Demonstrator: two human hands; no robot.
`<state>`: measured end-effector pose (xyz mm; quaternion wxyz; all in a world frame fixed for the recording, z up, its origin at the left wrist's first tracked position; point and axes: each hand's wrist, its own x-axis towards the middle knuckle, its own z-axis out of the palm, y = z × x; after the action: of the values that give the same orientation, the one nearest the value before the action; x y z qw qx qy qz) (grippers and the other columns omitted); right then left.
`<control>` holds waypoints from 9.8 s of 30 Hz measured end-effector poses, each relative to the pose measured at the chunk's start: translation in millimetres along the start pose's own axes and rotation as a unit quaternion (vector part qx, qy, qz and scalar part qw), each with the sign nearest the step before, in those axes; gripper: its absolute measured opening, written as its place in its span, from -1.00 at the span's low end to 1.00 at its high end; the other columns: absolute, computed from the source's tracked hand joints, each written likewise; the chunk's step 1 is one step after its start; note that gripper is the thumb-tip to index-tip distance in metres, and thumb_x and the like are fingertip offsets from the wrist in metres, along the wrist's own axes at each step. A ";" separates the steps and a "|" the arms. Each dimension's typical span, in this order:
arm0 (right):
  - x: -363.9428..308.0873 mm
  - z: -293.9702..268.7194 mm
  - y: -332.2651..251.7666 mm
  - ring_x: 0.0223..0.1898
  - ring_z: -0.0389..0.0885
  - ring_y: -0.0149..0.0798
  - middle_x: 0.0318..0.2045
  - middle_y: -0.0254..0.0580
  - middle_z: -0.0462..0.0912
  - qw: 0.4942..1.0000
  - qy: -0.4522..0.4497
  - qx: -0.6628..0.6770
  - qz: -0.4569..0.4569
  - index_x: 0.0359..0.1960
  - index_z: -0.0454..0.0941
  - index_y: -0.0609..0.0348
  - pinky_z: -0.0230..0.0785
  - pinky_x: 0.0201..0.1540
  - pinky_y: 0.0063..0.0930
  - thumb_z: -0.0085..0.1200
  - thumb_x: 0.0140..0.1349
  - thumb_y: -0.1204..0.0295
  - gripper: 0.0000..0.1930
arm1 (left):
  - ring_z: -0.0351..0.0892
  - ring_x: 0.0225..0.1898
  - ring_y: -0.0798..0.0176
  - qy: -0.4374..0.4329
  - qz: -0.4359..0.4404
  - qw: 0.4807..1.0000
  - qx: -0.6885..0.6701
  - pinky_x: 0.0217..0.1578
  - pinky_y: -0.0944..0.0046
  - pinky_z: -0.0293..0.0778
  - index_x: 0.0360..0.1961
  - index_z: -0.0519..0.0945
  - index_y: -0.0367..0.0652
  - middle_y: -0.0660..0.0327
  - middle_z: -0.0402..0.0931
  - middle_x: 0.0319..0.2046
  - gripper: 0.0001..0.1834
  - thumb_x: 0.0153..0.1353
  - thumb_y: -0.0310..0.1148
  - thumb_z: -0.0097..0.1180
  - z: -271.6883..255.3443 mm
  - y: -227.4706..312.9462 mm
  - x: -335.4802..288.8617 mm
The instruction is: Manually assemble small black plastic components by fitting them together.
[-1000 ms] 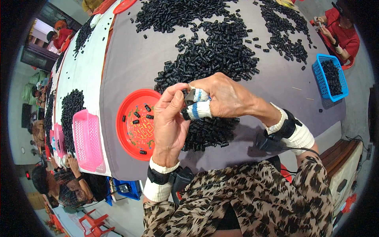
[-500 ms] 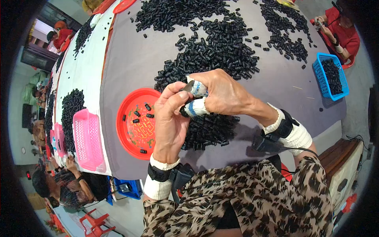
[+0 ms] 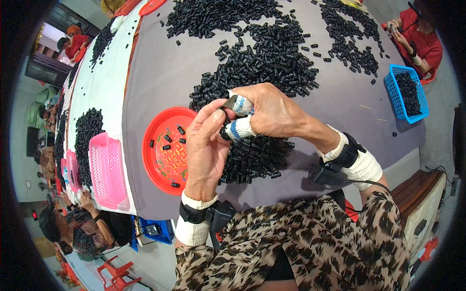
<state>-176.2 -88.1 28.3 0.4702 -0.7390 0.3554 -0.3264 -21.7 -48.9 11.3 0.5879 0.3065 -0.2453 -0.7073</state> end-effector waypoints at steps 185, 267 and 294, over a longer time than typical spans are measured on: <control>5.8 -4.1 -4.0 -0.58 0.38 -0.30 -0.65 -0.20 0.44 0.998 -0.054 -0.011 -0.005 -0.52 0.39 0.26 0.24 -0.48 -0.39 0.23 -0.13 0.11 -0.57 | 0.35 -0.38 0.53 -0.032 -0.001 0.999 -0.026 -0.29 0.51 0.34 -0.14 0.47 -0.27 0.35 0.45 -0.39 -0.79 0.23 -0.42 -0.04 -1.9 4.5 -1.6; 5.3 0.2 -11.3 -0.61 0.42 -0.25 -0.67 -0.15 0.46 0.997 -0.055 -0.051 -0.009 -0.56 0.42 0.25 0.26 -0.50 -0.37 0.20 -0.14 0.11 -0.59 | 0.51 -0.24 0.35 -0.099 -0.003 0.993 -0.061 -0.18 0.32 0.45 -0.14 0.47 -0.25 0.19 0.52 -0.27 -0.78 0.22 -0.40 -0.04 -7.1 6.6 -4.4; -14.4 9.1 -18.2 -0.60 0.29 -0.47 -0.66 -0.32 0.40 0.996 0.004 -0.075 0.050 -0.47 0.40 0.24 0.20 -0.53 -0.52 0.24 -0.12 0.36 -0.71 | 0.50 -0.33 0.43 -0.061 -0.011 0.996 0.058 -0.29 0.45 0.42 -0.24 0.52 -0.28 0.23 0.52 -0.33 -0.79 0.04 -0.55 0.10 -3.6 3.2 -10.4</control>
<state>-172.5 -66.3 39.9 0.4282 -0.7521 0.4173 -0.2773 -15.7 -39.3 12.6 0.5451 0.2992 -0.3179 -0.7157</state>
